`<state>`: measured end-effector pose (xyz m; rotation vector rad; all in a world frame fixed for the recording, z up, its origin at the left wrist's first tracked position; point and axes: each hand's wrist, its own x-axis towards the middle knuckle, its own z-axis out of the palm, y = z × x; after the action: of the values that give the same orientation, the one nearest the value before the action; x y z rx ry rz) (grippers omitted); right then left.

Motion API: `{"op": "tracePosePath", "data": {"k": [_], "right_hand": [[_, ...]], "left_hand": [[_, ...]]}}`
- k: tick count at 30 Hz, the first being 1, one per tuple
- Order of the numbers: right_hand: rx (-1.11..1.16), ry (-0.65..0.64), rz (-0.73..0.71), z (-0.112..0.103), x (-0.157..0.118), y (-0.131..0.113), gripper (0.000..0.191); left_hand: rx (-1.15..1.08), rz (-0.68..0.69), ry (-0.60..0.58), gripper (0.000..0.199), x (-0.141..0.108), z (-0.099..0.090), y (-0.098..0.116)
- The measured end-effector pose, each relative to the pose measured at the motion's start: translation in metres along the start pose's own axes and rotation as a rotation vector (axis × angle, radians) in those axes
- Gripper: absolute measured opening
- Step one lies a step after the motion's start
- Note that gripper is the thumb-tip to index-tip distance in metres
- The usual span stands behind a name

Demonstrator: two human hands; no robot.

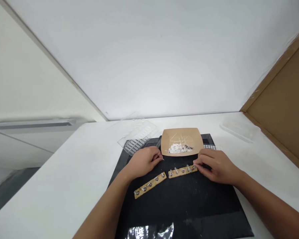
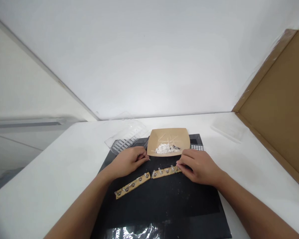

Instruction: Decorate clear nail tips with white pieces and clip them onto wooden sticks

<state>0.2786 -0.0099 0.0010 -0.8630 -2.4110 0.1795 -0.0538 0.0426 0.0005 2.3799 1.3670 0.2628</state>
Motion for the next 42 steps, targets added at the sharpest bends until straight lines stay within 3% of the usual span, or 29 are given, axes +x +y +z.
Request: {"op": "tracePosePath", "data": {"k": [10,16,25,31,37,42], "right_hand": [[-0.019,0.018,0.011,0.002,-0.003,0.003,0.011],[-0.024,0.011,0.014,0.001,-0.002,0.002,0.012],[-0.018,0.009,0.013,0.001,-0.001,0.002,0.012],[-0.013,0.008,0.017,0.002,-0.002,0.003,0.012],[-0.013,0.010,0.010,0.001,-0.002,0.002,0.012],[-0.012,0.007,0.010,0.001,-0.002,0.002,0.012]], "left_hand": [[-0.104,-0.028,0.048,0.027,-0.002,-0.007,-0.007],[-0.142,-0.016,-0.030,0.021,0.001,-0.004,-0.011],[-0.283,-0.003,-0.030,0.022,0.003,0.001,-0.010],[-0.162,0.016,-0.008,0.020,0.003,0.001,-0.004],[-0.031,0.110,-0.020,0.034,0.003,0.006,-0.006],[-0.042,0.099,-0.037,0.026,0.000,0.003,-0.009]]}}
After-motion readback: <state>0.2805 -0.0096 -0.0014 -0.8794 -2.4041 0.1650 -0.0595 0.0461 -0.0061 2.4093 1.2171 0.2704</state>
